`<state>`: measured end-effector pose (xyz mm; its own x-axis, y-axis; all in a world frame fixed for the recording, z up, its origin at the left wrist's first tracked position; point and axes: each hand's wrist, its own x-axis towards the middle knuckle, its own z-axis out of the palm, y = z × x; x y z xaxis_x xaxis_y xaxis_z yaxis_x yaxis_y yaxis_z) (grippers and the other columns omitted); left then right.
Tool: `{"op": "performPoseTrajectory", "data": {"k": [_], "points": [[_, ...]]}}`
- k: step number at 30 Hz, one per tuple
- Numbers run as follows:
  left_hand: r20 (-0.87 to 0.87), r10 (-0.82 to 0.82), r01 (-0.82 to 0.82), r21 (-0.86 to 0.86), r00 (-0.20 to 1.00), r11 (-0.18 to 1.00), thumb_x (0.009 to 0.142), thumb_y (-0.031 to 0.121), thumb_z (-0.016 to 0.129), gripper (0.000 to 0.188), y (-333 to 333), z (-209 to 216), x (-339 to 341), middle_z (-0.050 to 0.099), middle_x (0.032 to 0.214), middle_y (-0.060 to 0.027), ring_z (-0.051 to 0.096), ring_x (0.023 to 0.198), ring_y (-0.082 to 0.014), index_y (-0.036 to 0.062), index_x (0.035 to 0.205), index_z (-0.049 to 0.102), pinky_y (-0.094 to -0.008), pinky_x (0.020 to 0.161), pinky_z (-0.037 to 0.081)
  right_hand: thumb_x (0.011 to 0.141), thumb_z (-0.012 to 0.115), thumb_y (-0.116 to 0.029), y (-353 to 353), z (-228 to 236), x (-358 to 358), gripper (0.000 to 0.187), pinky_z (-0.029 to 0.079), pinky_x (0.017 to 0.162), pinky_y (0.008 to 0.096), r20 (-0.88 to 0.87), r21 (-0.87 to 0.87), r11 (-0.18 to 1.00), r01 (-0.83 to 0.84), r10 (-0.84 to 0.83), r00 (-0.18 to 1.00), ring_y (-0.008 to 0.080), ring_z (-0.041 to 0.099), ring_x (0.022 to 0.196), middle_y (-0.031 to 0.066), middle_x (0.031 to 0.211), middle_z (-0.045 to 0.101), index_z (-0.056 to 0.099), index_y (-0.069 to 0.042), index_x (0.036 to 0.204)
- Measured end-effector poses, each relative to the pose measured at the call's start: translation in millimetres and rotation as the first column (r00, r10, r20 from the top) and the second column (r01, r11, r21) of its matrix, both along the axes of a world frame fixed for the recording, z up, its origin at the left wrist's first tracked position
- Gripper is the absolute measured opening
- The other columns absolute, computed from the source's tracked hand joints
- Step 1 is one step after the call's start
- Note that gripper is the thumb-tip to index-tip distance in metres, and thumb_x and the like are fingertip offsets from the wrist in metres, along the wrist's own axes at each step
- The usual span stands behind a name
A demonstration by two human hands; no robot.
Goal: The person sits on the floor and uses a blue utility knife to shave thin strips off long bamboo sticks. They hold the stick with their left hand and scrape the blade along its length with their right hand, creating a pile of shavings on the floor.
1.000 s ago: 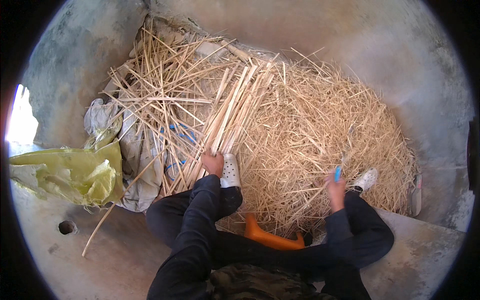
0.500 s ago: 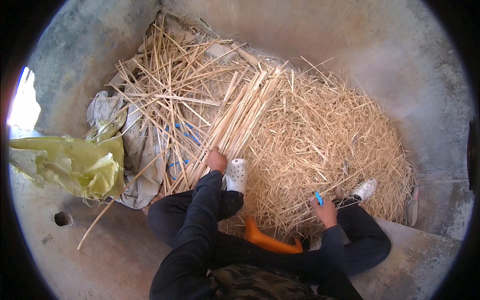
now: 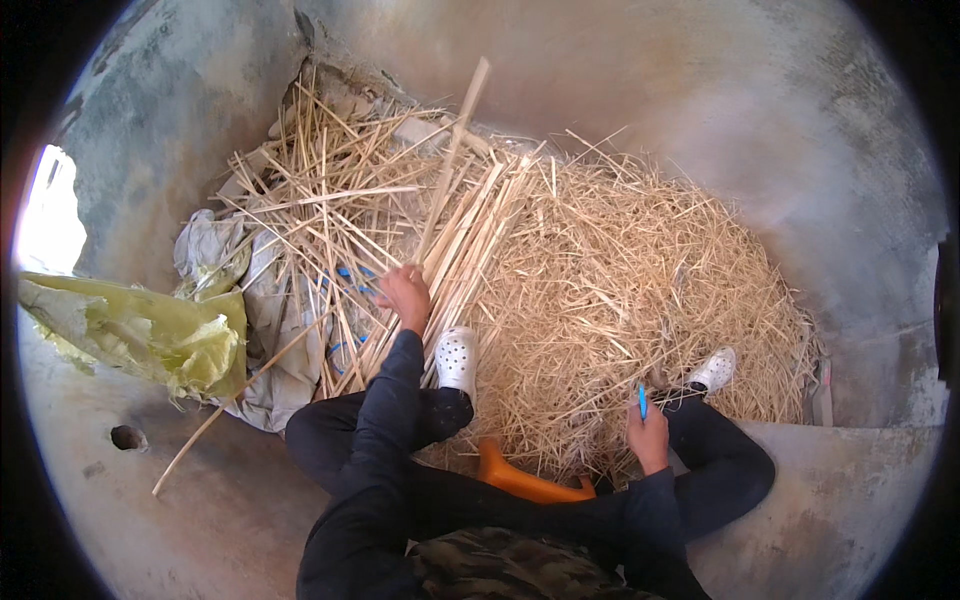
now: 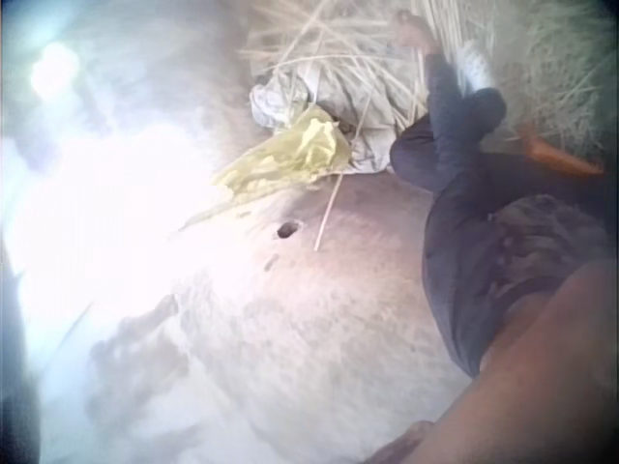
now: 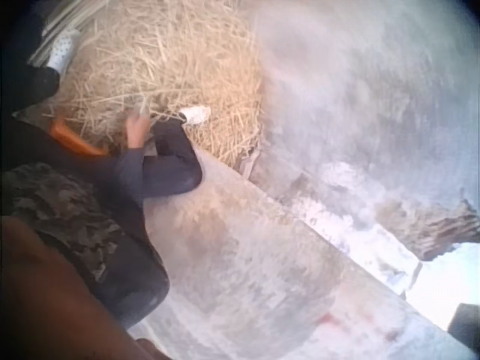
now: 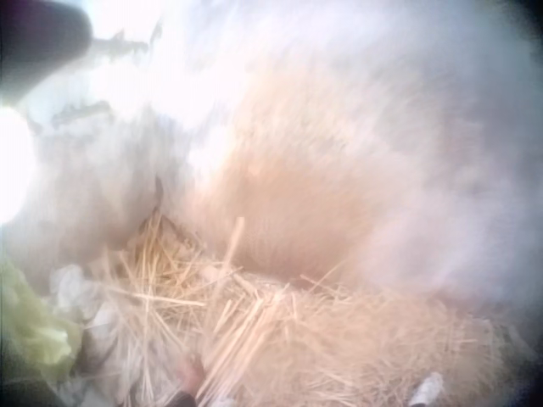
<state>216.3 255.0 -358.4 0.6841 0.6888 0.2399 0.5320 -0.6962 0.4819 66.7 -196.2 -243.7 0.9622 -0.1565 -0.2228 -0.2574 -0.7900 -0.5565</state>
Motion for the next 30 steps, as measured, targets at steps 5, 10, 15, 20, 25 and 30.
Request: {"op": "performPoseTrajectory", "data": {"k": [5,10,15,20,25,30], "points": [[0.51,-0.207,0.429,-0.368,0.835,0.825,0.091,0.024,0.061,0.023,18,154,34,0.069,0.08,-0.0054,0.064,0.063,-0.0168,0.0074,0.106,0.062,-0.0349,0.072,0.047,0.094,0.051,-0.03,-15,-12,-12,0.032,0.044,0.066,0.0503,0.085,0.045,0.999,-0.02,0.016,0.996,0.046,0.058,0.078,0.0255,0.079,0.061,0.061,0.0,0.094],[0.74,-0.32,0.787,-0.444,0.592,0.428,0.096,0.021,0.056,0.027,-45,337,-5,0.065,0.079,-0.0047,0.061,0.059,-0.0092,0.0011,0.113,0.054,-0.02,0.052,0.046,0.094,0.051,-0.029,-2,0,-7,0.031,0.042,0.061,0.0482,0.222,0.173,0.983,-0.06,0.02,0.975,0.0449,0.057,0.072,0.0251,0.072,0.057,0.059,0.001,0.09],[0.729,-0.451,0.857,-0.434,0.515,0.277,0.097,0.021,0.054,0.029,-79,399,-43,0.06,0.076,-0.0023,0.053,0.051,-0.0058,-0.001,0.116,0.052,-0.018,0.044,0.042,0.094,0.053,-0.027,20,47,-8,0.03,0.039,0.056,0.0453,0.353,0.308,0.937,-0.163,0.047,0.934,0.0429,0.054,0.062,0.0238,0.065,0.053,0.056,0.002,0.085],[0.675,-0.519,0.835,-0.528,0.525,0.157,0.098,0.019,0.052,0.025,-116,386,-94,0.057,0.071,-0.0012,0.049,0.045,-0.0055,-0.0017,0.113,0.053,-0.0179,0.04,0.039,0.095,0.052,-0.025,8,106,-27,0.029,0.039,0.054,0.0405,0.399,0.343,0.927,-0.155,0.006,0.917,0.0338,0.053,0.056,0.0197,0.06,0.05,0.056,0.003,0.087],[0.64,-0.573,0.797,-0.602,0.512,0.04,0.097,0.02,0.054,0.027,-148,354,-144,0.059,0.071,-0.0024,0.049,0.045,-0.0054,-0.0026,0.111,0.055,-0.018,0.04,0.04,0.095,0.053,-0.023,-8,187,-56,0.026,0.039,0.053,0.0348,0.393,0.434,0.884,-0.175,-0.011,0.92,0.0174,0.052,0.054,0.0113,0.059,0.052,0.058,0.003,0.09],[0.685,-0.568,0.794,-0.602,0.456,-0.089,0.097,0.019,0.055,0.028,-180,335,-168,0.061,0.076,-0.0042,0.052,0.051,-0.0043,-0.0032,0.114,0.054,-0.0174,0.042,0.042,0.094,0.054,-0.022,-19,259,-55,0.024,0.038,0.054,0.0313,0.492,0.357,0.884,-0.3,0.095,0.865,0.0128,0.046,0.056,0.0065,0.061,0.05,0.06,0.001,0.092]]}}
